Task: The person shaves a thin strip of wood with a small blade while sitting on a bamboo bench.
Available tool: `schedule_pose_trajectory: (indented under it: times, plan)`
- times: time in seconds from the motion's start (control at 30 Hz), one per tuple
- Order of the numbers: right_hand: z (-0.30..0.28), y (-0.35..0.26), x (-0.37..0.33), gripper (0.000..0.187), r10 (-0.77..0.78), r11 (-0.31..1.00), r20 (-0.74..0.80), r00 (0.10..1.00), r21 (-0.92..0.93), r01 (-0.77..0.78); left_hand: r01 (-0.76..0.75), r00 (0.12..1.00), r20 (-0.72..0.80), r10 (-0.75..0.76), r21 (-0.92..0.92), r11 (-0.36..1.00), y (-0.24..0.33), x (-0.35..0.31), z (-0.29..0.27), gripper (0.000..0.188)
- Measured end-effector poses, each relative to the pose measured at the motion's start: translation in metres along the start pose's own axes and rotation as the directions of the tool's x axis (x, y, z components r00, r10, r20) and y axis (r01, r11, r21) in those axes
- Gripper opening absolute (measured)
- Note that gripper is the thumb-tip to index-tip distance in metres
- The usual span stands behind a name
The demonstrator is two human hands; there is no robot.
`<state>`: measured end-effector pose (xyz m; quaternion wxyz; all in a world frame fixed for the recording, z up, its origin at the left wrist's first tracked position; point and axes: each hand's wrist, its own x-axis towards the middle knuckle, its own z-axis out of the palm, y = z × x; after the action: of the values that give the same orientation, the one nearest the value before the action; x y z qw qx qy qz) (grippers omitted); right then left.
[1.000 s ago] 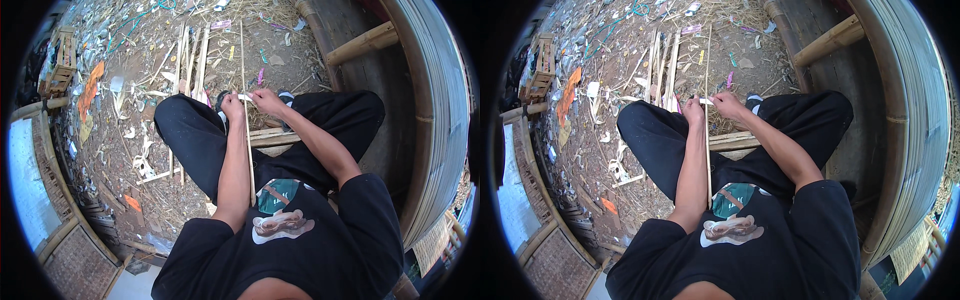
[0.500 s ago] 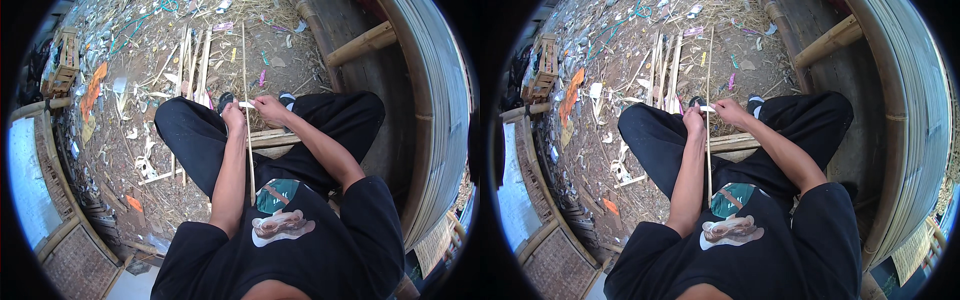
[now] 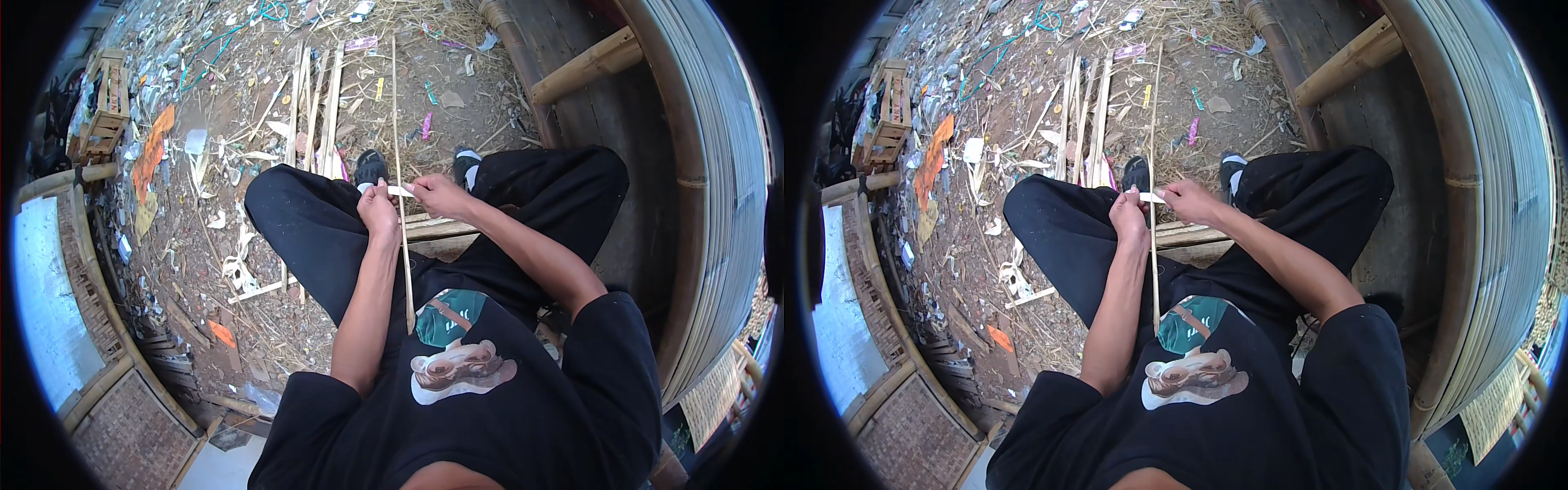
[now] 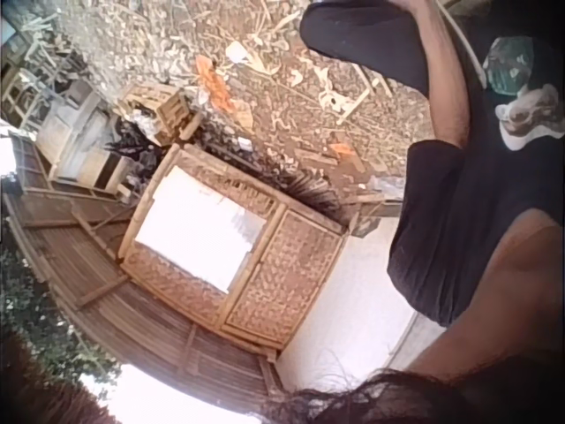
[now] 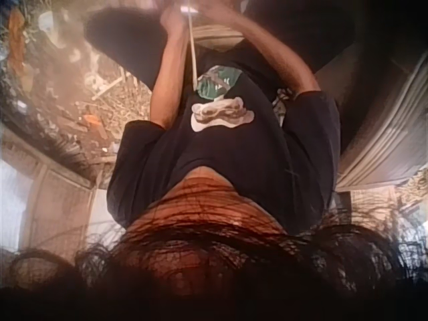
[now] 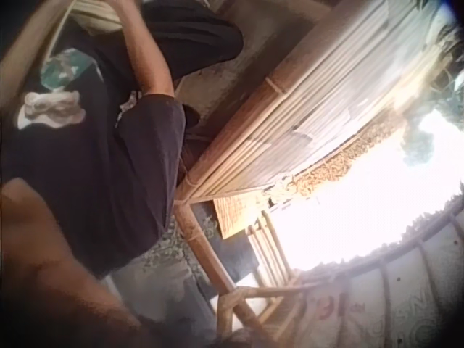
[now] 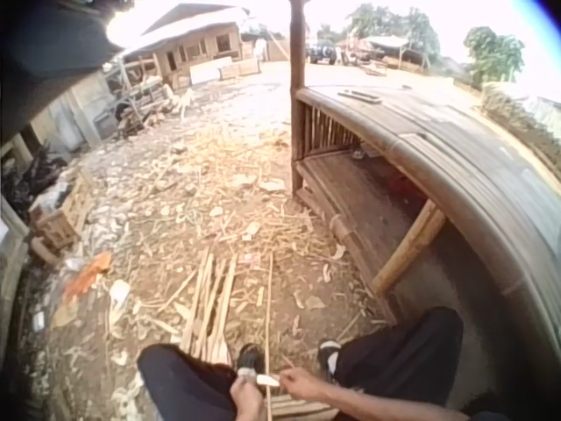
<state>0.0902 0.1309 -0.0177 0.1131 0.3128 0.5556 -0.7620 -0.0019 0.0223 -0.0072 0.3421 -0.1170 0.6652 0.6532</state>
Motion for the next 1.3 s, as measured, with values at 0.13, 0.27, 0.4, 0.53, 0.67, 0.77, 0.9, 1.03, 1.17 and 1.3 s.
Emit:
schedule_pose_trajectory:
  times: [0.13, 0.27, 0.4, 0.53, 0.67, 0.77, 0.9, 1.03, 1.17, 1.3]
  plan:
    - [0.013, -0.004, -0.021, 0.036, 0.002, 1.000, -0.005, 1.000, -0.010, -0.002, -0.019, 0.999, 0.037, 0.019, -0.003, 1.000, 0.004, -0.024, -0.011, 0.029]
    - [0.020, -0.003, -0.039, 0.039, 0.001, 1.000, -0.006, 1.000, -0.008, -0.002, -0.044, 0.998, 0.044, 0.043, 0.021, 0.999, 0.010, -0.047, -0.014, 0.031]
    - [0.032, 0.000, -0.059, 0.039, 0.024, 0.999, -0.019, 1.000, 0.042, -0.023, -0.060, 0.996, 0.064, 0.056, 0.058, 0.997, 0.009, -0.061, -0.024, 0.033]
    - [0.044, 0.000, -0.079, 0.040, 0.074, 0.991, -0.017, 0.997, 0.115, -0.072, -0.046, 0.994, 0.097, 0.040, 0.054, 0.997, 0.016, -0.082, -0.031, 0.031]
    - [0.054, 0.000, -0.091, 0.038, 0.094, 0.982, 0.000, 0.996, 0.162, -0.093, -0.063, 0.994, 0.097, 0.054, 0.083, 0.995, 0.014, -0.091, -0.038, 0.032]
    - [0.058, -0.004, -0.101, 0.035, 0.011, 0.999, -0.043, 0.999, -0.031, -0.013, -0.072, 0.992, 0.109, 0.062, 0.090, 0.993, 0.019, -0.103, -0.043, 0.031]
    - [0.062, -0.001, -0.115, 0.035, -0.079, 0.984, -0.091, 0.993, -0.165, 0.063, -0.066, 0.992, 0.120, 0.049, 0.141, 0.988, 0.023, -0.120, -0.049, 0.030]
    - [0.065, -0.002, -0.125, 0.035, -0.106, 0.970, -0.044, 0.993, -0.225, 0.093, -0.061, 0.988, 0.148, 0.037, 0.159, 0.985, 0.027, -0.134, -0.056, 0.030]
    - [0.068, -0.005, -0.139, 0.035, -0.097, 0.964, -0.001, 0.995, -0.248, 0.093, 0.026, 0.987, 0.150, -0.056, 0.195, 0.981, 0.032, -0.151, -0.068, 0.029]
    - [0.060, -0.007, -0.130, 0.034, 0.004, 0.982, 0.123, 0.992, -0.189, 0.019, -0.023, 0.973, 0.229, -0.017, 0.174, 0.985, 0.023, -0.140, -0.076, 0.025]
